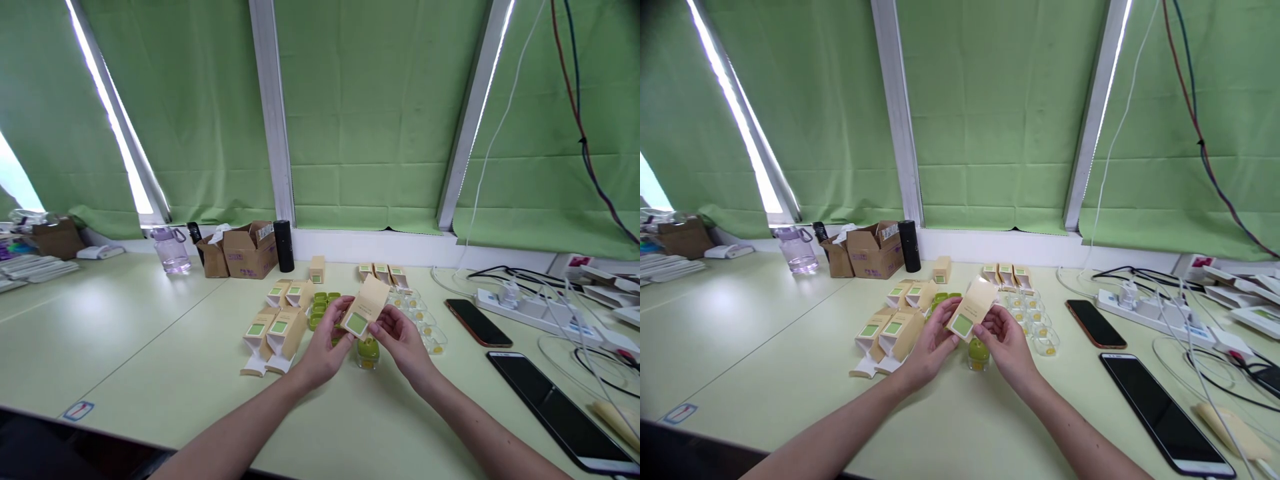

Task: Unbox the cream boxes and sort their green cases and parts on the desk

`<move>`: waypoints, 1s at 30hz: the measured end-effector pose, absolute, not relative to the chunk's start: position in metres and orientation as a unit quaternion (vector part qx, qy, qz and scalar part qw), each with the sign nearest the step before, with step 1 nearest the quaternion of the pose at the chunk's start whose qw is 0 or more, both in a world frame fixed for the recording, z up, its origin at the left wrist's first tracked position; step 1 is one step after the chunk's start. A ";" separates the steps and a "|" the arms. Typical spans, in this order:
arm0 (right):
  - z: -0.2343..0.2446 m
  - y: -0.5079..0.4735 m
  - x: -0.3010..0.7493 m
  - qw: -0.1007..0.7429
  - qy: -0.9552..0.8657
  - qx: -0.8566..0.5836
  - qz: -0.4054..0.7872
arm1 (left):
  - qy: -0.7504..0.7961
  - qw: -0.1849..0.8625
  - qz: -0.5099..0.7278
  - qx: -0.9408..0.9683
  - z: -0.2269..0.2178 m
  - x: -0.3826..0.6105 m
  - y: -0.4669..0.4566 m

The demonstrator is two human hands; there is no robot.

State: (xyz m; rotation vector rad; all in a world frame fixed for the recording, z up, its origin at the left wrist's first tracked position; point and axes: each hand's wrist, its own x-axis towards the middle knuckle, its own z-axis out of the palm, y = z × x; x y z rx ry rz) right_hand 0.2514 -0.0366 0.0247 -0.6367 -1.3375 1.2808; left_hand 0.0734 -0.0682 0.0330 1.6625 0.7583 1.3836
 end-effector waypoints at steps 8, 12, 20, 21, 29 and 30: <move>0.025 -0.036 0.252 0.558 -0.558 -0.284 0.545 | 0.291 0.435 0.547 0.654 0.033 0.072 -0.067; 0.026 -0.036 0.253 0.558 -0.558 -0.293 0.539 | 0.289 0.443 0.543 0.652 0.033 0.071 -0.067; 0.027 -0.036 0.252 0.562 -0.560 -0.292 0.534 | 0.291 0.412 0.543 0.671 0.032 0.070 -0.068; 0.028 -0.036 0.252 0.563 -0.559 -0.291 0.534 | 0.290 0.411 0.543 0.673 0.032 0.070 -0.068; 0.028 -0.034 0.255 0.561 -0.550 -0.291 0.546 | 0.280 0.430 0.555 0.655 0.031 0.073 -0.065; 0.028 -0.033 0.255 0.560 -0.546 -0.291 0.551 | 0.276 0.433 0.556 0.654 0.030 0.074 -0.065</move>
